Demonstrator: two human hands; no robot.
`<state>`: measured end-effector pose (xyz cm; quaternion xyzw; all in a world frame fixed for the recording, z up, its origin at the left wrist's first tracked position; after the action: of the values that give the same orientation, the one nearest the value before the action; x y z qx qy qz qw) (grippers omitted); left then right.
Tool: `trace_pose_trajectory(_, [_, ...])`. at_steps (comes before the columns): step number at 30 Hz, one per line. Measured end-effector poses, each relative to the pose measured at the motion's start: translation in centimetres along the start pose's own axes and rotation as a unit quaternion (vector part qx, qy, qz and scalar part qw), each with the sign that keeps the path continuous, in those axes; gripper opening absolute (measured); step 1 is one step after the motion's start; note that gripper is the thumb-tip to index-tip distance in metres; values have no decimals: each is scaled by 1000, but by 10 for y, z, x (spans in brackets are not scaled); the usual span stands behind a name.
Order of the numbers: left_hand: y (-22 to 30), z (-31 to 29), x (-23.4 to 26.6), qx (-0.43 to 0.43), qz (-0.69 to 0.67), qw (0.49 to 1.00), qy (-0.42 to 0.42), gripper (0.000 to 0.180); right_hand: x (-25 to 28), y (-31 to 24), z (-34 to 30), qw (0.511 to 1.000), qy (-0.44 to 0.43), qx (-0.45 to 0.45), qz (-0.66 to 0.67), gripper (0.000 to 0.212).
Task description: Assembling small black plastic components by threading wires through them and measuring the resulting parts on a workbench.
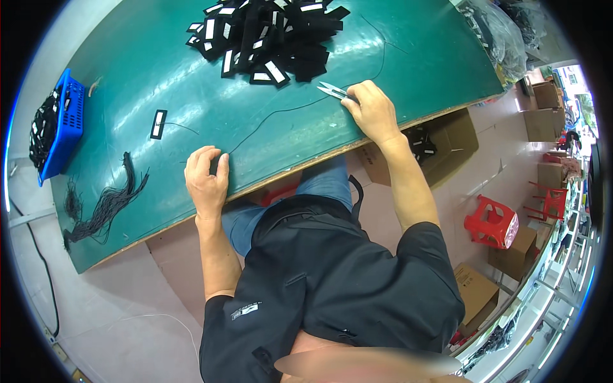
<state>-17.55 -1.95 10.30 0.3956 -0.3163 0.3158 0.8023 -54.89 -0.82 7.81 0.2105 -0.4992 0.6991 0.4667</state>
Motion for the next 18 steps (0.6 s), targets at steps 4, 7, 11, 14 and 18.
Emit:
trace_pose_trajectory(4, [-1,0,-2,3,4,1000,-8,13,2,7,0,998,23,54,13,12])
trace_pose_trajectory(7, [-4,-1,-1,5,10,1000,-1,12,7,16,-1,996,44,72,17,11])
trace_pose_trajectory(11, [-3,-1,-1,-3,18,1000,-1,11,16,26,-1,998,46,43,14,14])
trace_pose_trajectory(14, [-5,-4,-3,-1,15,1000,1,11,13,12,-4,998,-6,61,6,17])
trace_pose_trajectory(18, [-5,-1,-5,-3,14,1000,1,10,12,13,-2,999,-44,24,-8,19])
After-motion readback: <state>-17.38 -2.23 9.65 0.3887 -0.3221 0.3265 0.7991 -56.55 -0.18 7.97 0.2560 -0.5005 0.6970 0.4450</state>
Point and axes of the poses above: each hand's wrist, its own z-axis towards the middle knuckle, its own x-axis out of the back of the hand, y = z × x, the point moved 4 cm from there along z, towards the middle knuckle, and after that the axes turned 2 degrees about -x, right-handed, at the moved point
